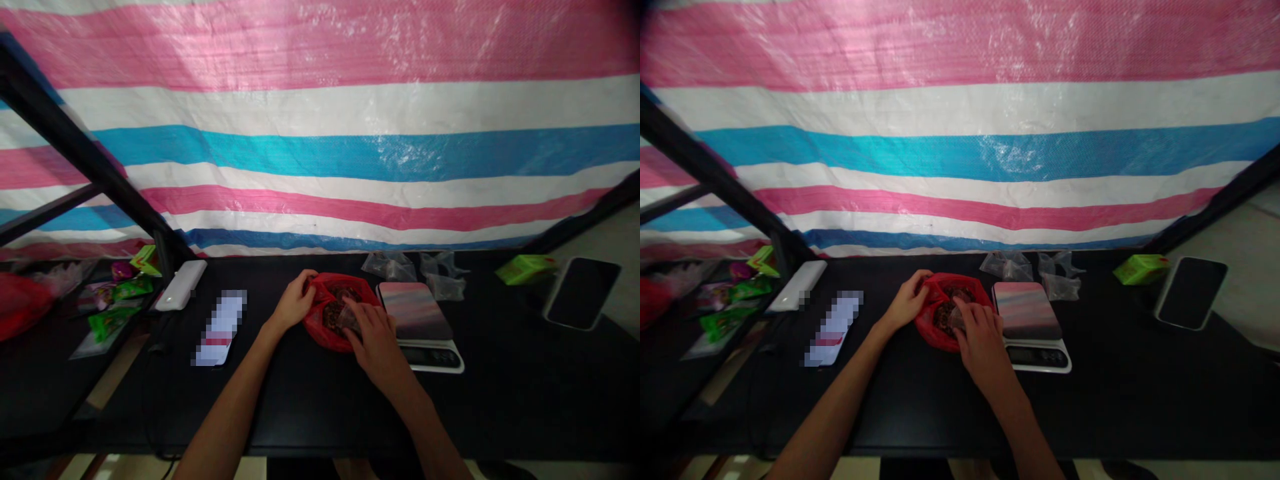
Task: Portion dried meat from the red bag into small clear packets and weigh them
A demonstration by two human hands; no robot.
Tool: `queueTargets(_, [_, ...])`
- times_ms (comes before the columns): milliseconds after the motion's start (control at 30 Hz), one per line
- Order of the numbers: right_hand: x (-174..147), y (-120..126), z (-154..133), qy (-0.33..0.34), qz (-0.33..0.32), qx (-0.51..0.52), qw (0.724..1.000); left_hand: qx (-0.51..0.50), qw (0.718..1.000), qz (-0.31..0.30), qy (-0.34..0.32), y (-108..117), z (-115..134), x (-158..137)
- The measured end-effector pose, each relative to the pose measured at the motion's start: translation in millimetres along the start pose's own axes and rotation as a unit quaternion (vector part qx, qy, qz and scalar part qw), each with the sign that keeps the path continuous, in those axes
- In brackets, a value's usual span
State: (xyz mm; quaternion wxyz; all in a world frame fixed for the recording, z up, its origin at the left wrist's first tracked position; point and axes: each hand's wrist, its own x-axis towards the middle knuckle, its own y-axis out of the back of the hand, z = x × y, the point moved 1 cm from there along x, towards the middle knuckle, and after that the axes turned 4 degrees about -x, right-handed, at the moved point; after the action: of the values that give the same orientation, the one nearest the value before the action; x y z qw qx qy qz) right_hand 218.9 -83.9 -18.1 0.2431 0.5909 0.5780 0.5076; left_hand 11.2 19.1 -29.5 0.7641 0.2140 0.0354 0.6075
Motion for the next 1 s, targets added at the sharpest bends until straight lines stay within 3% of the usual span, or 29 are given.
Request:
queueTargets(167, [4.2, 0.7, 0.2, -0.003, 0.008, -0.010, 1.000, 0.006, 1.000, -0.006, -0.005, 1.3, 3.4, -0.9])
queueTargets(467, [-3.8, 11.1, 9.5, -0.025, 0.057, 0.065, 0.996, 0.010, 1.000, -0.009, -0.009, 1.0, 4.3, -2.0])
queueTargets(567, [-7.6, 26.1, 29.5, -0.056, 0.098, 0.056, 0.992, 0.018, 1.000, -0.013, -0.008, 1.0, 3.0, -1.8])
queueTargets(700, [-7.9, 43.9, 78.0, -0.107, 0.154, 0.015, 0.982, 0.023, 1.000, -0.016, -0.008, 0.5, 1.7, -1.4])
queueTargets(867, [-8.2, 44.0, 123.8, -0.108, 0.071, -0.031, 0.991, 0.035, 0.999, -0.023, -0.007, -0.3, 1.8, -2.3])
queueTargets(933, [-12.1, 43.9, 127.5, -0.115, 0.077, -0.054, 0.989, 0.031, 0.999, -0.021, -0.006, 0.0, 1.6, -2.3])
queueTargets(1000, [-18.1, 46.8, 126.7, -0.122, 0.123, -0.055, 0.983, 0.026, 0.999, -0.020, -0.005, 0.1, 1.0, -2.0])
